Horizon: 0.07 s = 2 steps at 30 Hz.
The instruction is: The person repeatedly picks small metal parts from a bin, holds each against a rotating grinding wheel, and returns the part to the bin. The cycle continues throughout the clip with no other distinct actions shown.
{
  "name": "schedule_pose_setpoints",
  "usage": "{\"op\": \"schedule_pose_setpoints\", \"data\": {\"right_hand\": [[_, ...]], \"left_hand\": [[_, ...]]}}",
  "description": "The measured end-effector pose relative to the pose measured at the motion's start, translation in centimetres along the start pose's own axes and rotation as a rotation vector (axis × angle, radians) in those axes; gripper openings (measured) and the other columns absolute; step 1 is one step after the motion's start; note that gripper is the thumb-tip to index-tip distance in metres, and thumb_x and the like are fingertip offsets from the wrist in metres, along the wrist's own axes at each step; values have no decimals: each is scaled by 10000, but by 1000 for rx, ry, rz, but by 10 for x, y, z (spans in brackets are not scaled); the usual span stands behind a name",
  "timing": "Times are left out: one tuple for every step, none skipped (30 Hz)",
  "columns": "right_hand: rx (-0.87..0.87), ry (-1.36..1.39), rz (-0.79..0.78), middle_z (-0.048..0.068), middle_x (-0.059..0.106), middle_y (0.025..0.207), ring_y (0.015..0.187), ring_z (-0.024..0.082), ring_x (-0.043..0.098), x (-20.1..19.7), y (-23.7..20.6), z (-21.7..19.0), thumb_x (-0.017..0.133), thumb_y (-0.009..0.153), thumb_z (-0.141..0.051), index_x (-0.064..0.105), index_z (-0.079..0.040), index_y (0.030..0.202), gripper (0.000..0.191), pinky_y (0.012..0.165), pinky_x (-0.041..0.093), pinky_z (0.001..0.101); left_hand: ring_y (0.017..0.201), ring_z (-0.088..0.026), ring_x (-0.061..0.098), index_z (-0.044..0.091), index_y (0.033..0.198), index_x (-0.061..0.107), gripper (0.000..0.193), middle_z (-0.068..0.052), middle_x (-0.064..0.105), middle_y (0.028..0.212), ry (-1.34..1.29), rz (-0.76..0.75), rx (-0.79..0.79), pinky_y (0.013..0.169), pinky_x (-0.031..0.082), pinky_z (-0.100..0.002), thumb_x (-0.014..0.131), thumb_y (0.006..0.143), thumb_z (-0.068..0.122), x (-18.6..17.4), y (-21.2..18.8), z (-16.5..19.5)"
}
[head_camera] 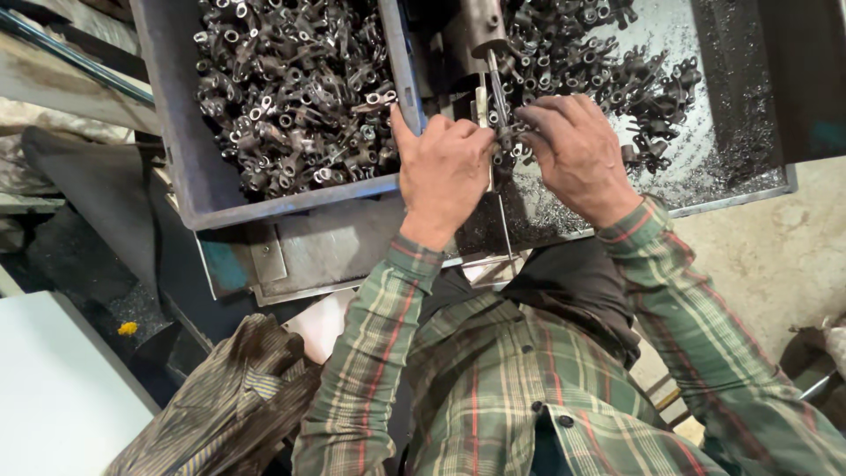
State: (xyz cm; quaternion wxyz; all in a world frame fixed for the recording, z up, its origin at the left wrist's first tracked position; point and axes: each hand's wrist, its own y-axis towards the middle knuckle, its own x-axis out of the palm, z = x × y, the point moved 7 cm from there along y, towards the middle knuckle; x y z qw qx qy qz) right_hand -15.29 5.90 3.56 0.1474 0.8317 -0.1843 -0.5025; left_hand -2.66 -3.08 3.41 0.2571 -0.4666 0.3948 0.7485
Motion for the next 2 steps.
{"op": "schedule_pose_setpoints", "data": {"right_hand": [[1, -9, 3, 122, 656, 1196, 1085, 324, 600, 0, 1, 0, 722, 989, -67, 677, -35, 1252, 269, 937, 502, 429], [2, -18, 5, 120, 657, 1193, 1093, 325, 601, 1, 2, 1, 721, 994, -71, 678, -41, 1252, 263, 939, 500, 435]], "left_hand": [[952, -203, 630, 199, 913, 743, 95, 60, 676, 850, 18, -9, -8, 1153, 265, -741, 754, 886, 289, 1, 1, 0], [955, -200, 630, 197, 930, 746, 80, 60, 676, 854, 19, -6, -24, 1163, 261, -737, 752, 891, 267, 2, 1, 0]]}}
